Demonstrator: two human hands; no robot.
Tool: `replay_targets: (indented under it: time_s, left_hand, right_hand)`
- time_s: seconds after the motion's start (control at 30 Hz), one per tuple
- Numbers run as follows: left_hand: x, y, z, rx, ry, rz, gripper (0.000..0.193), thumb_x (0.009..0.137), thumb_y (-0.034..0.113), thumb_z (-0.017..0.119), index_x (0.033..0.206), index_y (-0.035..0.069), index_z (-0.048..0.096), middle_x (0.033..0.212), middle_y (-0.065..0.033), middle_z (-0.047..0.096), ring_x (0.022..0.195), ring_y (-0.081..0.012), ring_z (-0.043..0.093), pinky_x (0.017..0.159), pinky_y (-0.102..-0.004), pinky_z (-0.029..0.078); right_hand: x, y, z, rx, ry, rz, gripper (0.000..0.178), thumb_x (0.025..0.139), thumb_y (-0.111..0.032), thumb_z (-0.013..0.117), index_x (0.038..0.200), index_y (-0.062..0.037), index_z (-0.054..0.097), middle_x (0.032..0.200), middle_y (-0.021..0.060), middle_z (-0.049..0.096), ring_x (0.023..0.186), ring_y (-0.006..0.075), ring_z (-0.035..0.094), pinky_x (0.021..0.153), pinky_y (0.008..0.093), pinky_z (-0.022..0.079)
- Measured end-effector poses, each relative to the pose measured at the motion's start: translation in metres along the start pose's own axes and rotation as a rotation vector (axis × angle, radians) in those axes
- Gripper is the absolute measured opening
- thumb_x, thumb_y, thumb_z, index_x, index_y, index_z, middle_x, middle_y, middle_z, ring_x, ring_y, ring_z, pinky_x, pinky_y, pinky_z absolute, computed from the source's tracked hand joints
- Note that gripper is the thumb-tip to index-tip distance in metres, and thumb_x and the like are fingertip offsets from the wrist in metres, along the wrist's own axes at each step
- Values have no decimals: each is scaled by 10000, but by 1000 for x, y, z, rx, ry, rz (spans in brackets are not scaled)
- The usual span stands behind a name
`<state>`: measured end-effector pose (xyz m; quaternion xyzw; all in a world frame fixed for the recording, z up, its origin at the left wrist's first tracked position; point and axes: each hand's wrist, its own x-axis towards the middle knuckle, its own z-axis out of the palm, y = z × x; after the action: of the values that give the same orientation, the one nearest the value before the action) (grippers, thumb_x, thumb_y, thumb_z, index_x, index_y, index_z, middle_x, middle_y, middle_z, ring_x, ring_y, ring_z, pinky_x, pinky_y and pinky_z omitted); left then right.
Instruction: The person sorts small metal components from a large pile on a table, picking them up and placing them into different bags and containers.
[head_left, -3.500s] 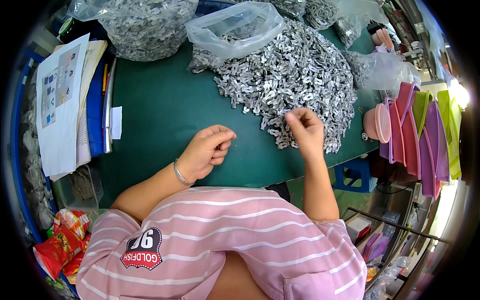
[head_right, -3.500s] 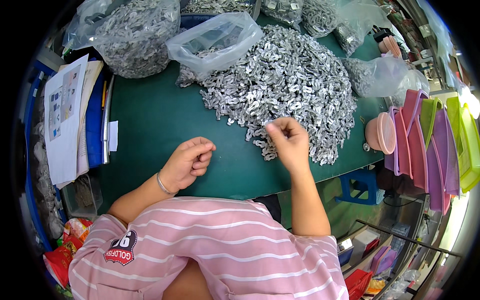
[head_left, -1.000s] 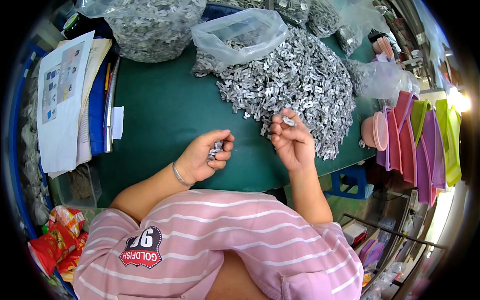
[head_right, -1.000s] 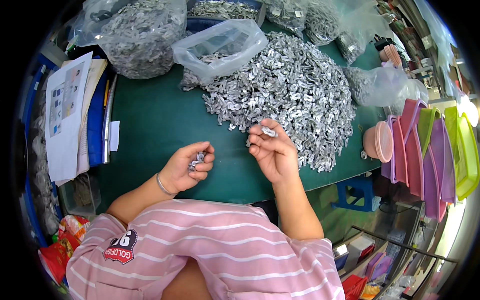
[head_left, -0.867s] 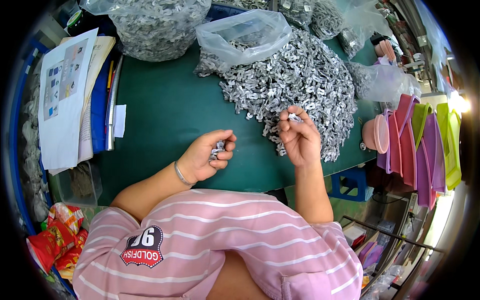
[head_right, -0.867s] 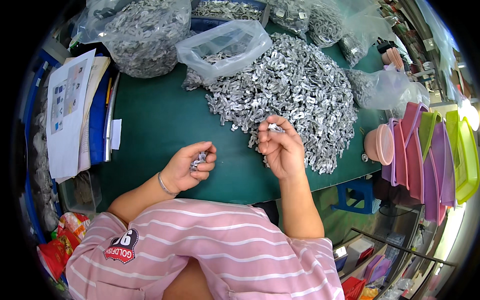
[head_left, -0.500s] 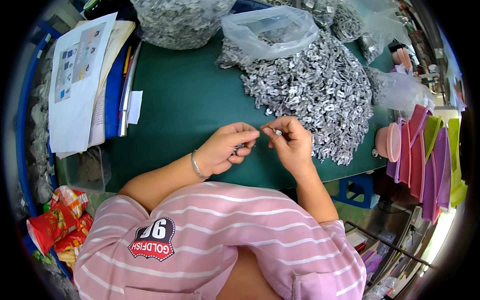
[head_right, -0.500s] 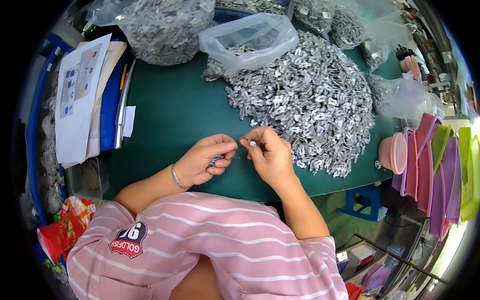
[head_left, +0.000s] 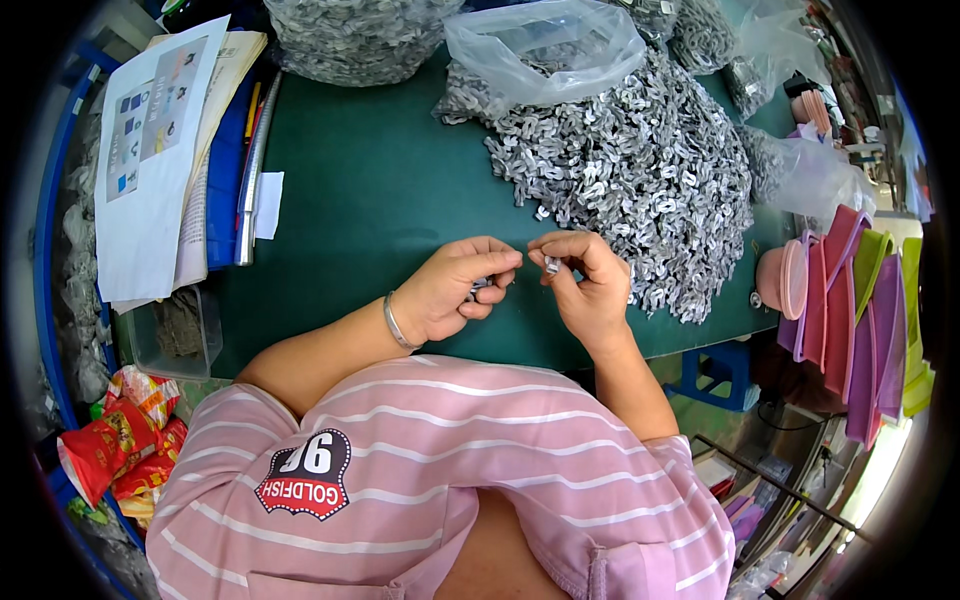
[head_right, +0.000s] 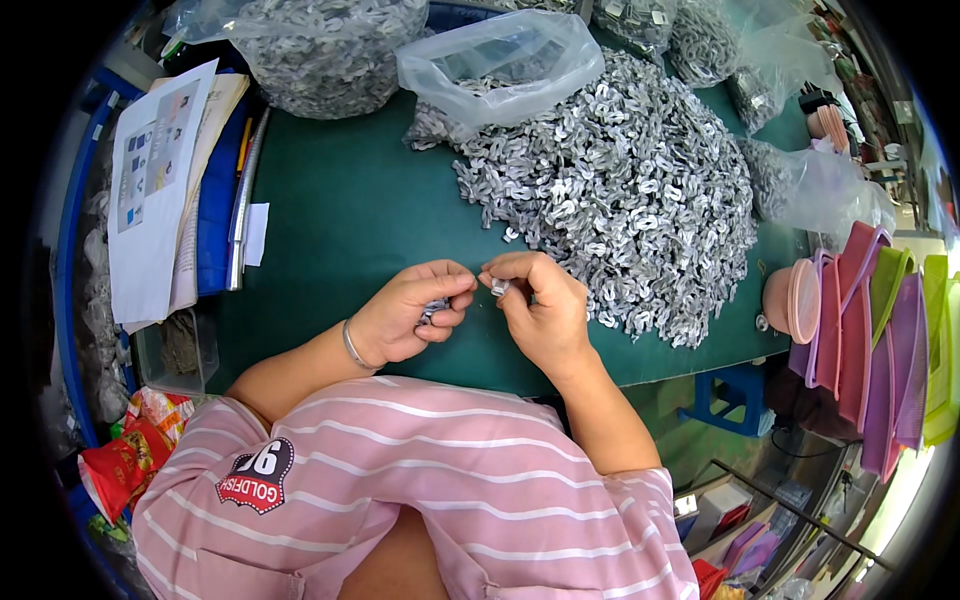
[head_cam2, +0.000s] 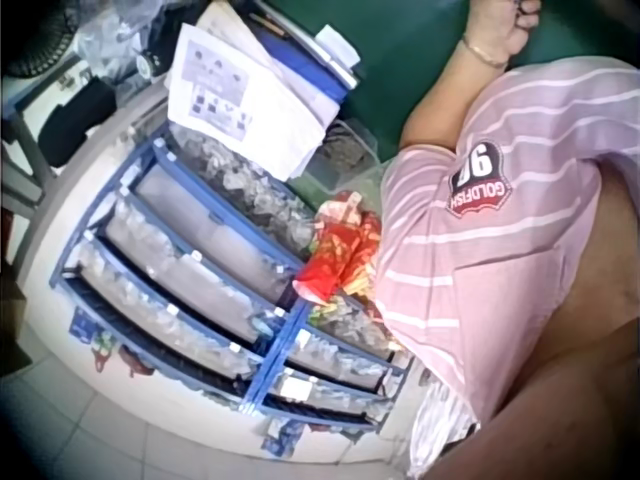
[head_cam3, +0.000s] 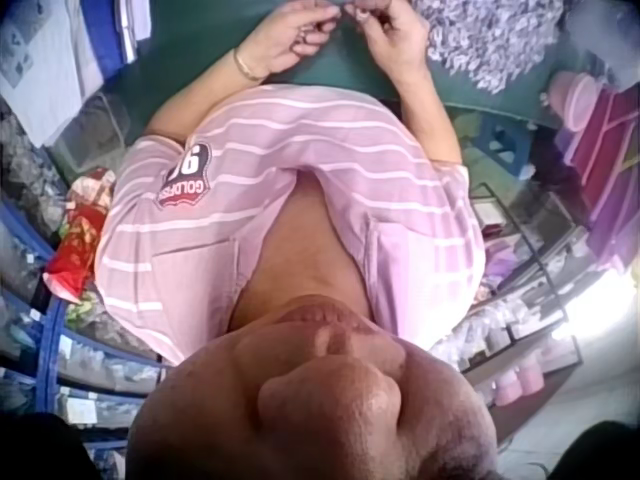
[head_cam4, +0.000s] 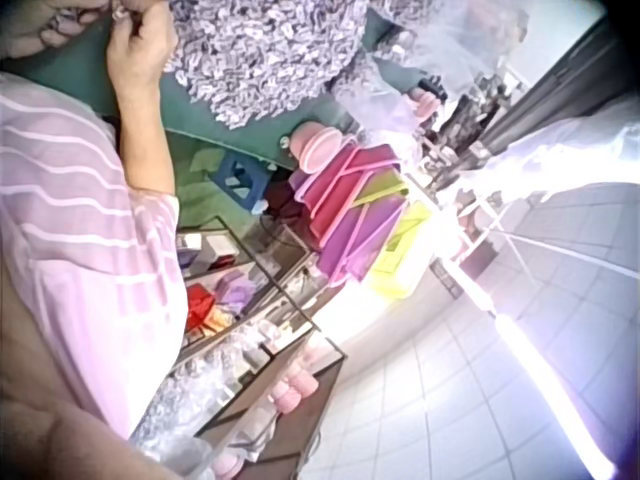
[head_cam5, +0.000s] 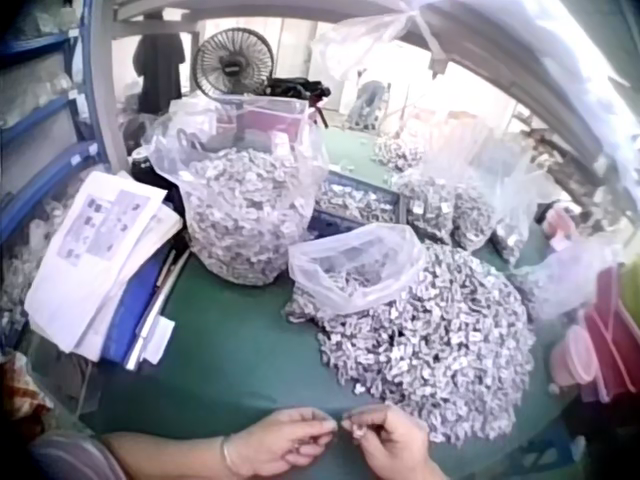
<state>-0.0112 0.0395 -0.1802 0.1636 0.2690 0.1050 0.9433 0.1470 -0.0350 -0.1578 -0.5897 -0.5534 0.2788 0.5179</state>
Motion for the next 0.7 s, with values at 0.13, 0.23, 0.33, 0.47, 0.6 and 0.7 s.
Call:
replay_targets:
  time_s: [0.13,0.23,0.33,0.47,0.6,0.7]
  left_hand:
    - [-2,1,2,1,48,24,93,888,145,535,868,54,526,729,-20,485,505,-46,382,359,-151,254]
    - [1,0,-12,-245,-110,-45,155,904,180,494,913,32,539,770,-51,505,555,-85,430,381,-175,309]
    - [1,8,0,-392,-97,-68,219,908,232,476,935,25,542,841,-84,534,660,-140,512,427,-201,393]
    - [3,8,5,-375,15,-72,278,900,281,474,995,26,529,934,-120,566,817,-238,593,582,-288,518]
    - [0,7,-13,-402,-212,-136,196,924,223,447,978,46,509,754,-49,484,573,-112,452,371,-189,348]
    - [-4,9,-6,-211,-102,-3,149,928,196,458,945,60,517,651,-5,418,472,-65,335,346,-173,241]
  right_hand:
    - [13,2,-8,-72,-60,-20,112,726,75,633,799,-3,599,865,105,640,646,109,591,547,217,466]
    - [50,-12,-34,-4,112,234,152,726,21,687,862,17,621,768,57,617,583,86,559,495,217,438]
    - [111,-22,-69,6,255,250,152,791,-35,652,896,61,598,681,41,600,516,89,532,465,221,432]
    - [196,-34,-96,115,165,168,241,876,-75,539,1048,92,554,807,95,623,682,138,604,582,223,483]
    - [236,-42,-73,374,276,28,332,892,-22,457,1198,106,443,1125,186,554,942,213,602,768,265,502]
    - [205,-35,-70,194,239,-82,300,877,-9,467,1165,76,480,1110,157,577,972,207,593,783,269,492]
